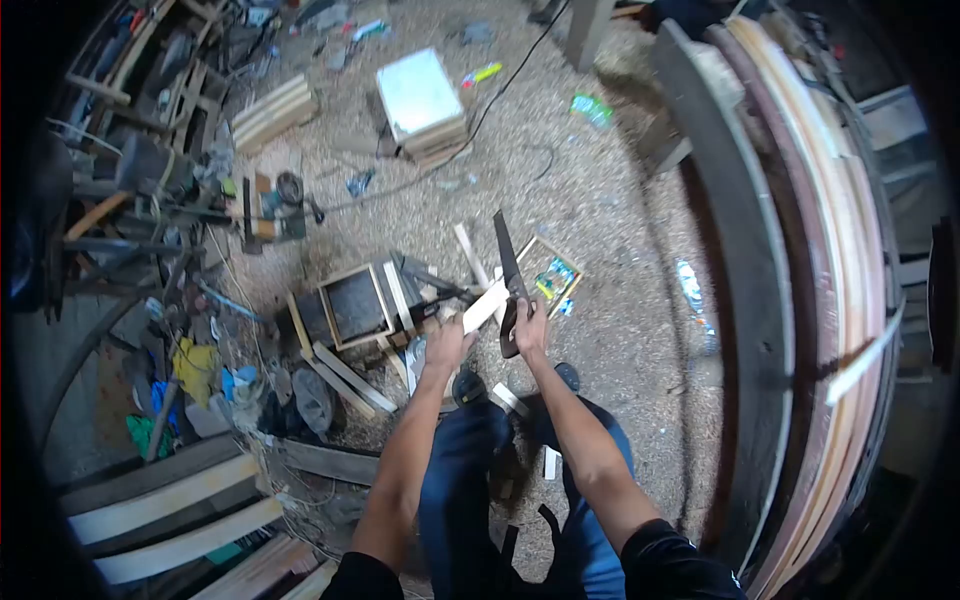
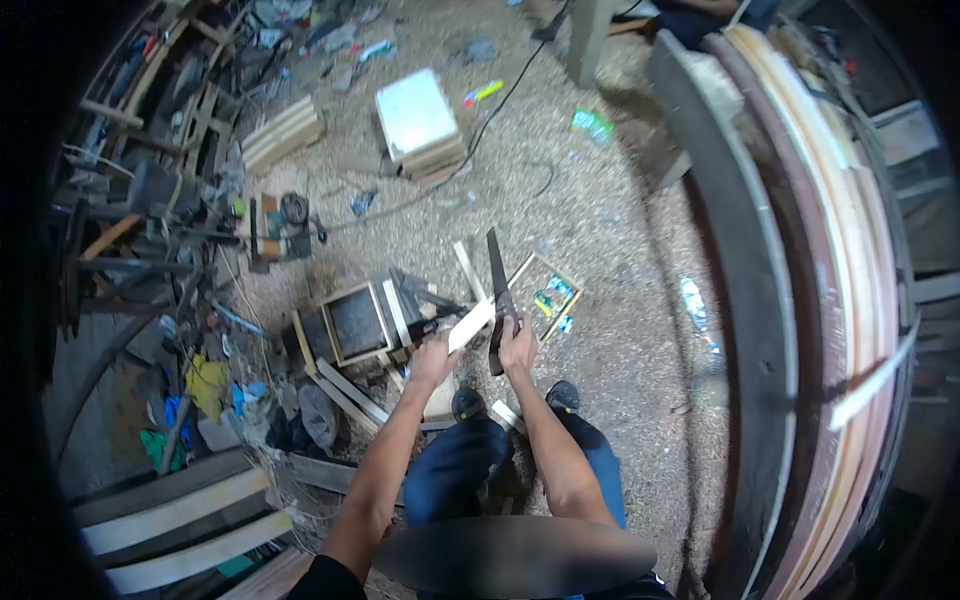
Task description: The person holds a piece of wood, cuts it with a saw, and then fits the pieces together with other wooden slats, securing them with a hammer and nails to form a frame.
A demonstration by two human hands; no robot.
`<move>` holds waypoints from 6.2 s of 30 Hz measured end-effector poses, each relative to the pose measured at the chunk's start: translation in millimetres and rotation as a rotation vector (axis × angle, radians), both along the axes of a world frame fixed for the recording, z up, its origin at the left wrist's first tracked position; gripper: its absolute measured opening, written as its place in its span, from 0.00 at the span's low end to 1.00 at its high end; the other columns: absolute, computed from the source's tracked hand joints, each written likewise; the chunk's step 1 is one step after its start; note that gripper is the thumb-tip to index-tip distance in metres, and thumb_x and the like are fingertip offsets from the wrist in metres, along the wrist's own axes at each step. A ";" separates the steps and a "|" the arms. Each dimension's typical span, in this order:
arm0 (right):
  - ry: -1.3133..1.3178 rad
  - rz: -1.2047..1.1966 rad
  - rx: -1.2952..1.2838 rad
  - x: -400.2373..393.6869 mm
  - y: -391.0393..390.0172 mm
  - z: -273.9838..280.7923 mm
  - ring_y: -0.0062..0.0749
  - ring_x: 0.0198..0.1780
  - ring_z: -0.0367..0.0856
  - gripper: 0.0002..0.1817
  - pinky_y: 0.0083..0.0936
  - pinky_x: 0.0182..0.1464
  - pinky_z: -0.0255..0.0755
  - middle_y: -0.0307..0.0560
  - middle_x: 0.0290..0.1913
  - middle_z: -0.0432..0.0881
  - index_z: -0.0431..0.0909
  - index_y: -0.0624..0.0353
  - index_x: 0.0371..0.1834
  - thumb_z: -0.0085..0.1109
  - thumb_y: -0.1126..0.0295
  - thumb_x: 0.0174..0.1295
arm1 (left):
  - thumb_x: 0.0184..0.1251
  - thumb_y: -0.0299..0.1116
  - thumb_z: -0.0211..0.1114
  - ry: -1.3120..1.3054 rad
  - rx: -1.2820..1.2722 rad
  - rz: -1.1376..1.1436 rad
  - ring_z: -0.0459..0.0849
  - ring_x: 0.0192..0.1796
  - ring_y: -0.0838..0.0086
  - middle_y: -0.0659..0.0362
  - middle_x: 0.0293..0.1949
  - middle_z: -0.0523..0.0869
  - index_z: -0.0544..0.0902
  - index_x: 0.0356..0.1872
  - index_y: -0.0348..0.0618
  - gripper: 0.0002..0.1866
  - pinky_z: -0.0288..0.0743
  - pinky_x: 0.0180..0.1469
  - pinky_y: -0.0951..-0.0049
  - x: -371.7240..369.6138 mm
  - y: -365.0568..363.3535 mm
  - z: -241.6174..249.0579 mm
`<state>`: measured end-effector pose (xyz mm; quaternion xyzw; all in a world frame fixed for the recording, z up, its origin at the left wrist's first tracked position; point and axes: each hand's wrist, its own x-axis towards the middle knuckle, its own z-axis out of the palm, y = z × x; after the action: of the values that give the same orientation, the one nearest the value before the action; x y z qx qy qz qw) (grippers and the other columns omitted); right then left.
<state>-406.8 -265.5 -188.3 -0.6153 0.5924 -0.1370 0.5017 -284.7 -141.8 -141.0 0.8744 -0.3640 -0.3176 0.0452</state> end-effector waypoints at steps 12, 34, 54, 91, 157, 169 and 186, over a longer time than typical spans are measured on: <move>-0.545 -0.215 0.079 -83.5 -38.0 331.7 0.20 0.22 0.76 0.22 0.22 0.23 0.71 0.40 0.28 0.82 0.73 0.60 0.54 0.67 0.61 0.61 | 0.62 0.47 0.64 -0.093 -0.238 -0.026 0.85 0.44 0.48 0.41 0.39 0.86 0.79 0.46 0.36 0.22 0.78 0.48 0.51 -80.0 -104.5 312.7; -0.615 0.186 0.182 -267.9 -108.1 491.5 0.11 0.19 0.68 0.12 0.16 0.20 0.58 0.30 0.20 0.76 0.80 0.57 0.27 0.65 0.60 0.61 | 0.72 0.37 0.59 0.740 -0.520 0.192 0.78 0.31 0.81 0.65 0.30 0.83 0.82 0.44 0.36 0.13 0.72 0.32 0.75 -262.5 -115.1 449.1; -0.609 0.448 -0.023 -365.0 74.5 519.2 0.24 0.47 0.82 0.29 0.21 0.51 0.75 0.47 0.46 0.85 0.74 0.62 0.62 0.71 0.77 0.53 | 0.75 0.42 0.56 0.606 -0.791 0.584 0.81 0.26 0.78 0.60 0.29 0.85 0.81 0.38 0.36 0.17 0.75 0.28 0.74 -292.2 -0.8 441.1; -0.777 0.375 -0.091 -535.0 96.1 549.3 0.22 0.46 0.80 0.21 0.20 0.49 0.77 0.42 0.43 0.81 0.75 0.63 0.53 0.68 0.78 0.56 | 0.77 0.39 0.50 1.059 -1.088 0.694 0.82 0.29 0.72 0.54 0.33 0.82 0.70 0.47 0.38 0.13 0.82 0.29 0.70 -499.9 -3.6 489.6; -0.457 0.241 -0.205 -601.4 91.6 521.5 0.18 0.35 0.77 0.15 0.22 0.42 0.71 0.39 0.32 0.83 0.82 0.63 0.39 0.66 0.61 0.60 | 0.68 0.52 0.56 0.038 -0.761 0.366 0.84 0.40 0.41 0.35 0.35 0.83 0.67 0.48 0.32 0.28 0.75 0.41 0.49 -565.3 -50.1 498.1; -0.467 -0.064 -0.359 -680.9 29.3 509.4 0.35 0.37 0.84 0.22 0.31 0.41 0.76 0.55 0.37 0.83 0.67 0.60 0.57 0.61 0.73 0.60 | 0.67 0.45 0.60 0.055 -0.630 -0.196 0.80 0.44 0.37 0.33 0.38 0.81 0.65 0.44 0.34 0.23 0.73 0.44 0.49 -575.2 -72.0 444.1; -0.423 -0.234 -0.491 -874.7 0.7 263.8 0.26 0.37 0.80 0.17 0.23 0.39 0.75 0.50 0.37 0.78 0.68 0.69 0.47 0.63 0.77 0.58 | 0.65 0.45 0.59 0.045 -0.221 -0.700 0.82 0.37 0.42 0.40 0.34 0.83 0.64 0.44 0.39 0.21 0.76 0.38 0.47 -711.3 -179.8 173.0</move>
<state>-1281.5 -264.8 75.5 -0.6036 0.4913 -0.4564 0.4313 -996.0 -321.5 32.0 0.6795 -0.6723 -0.2916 0.0361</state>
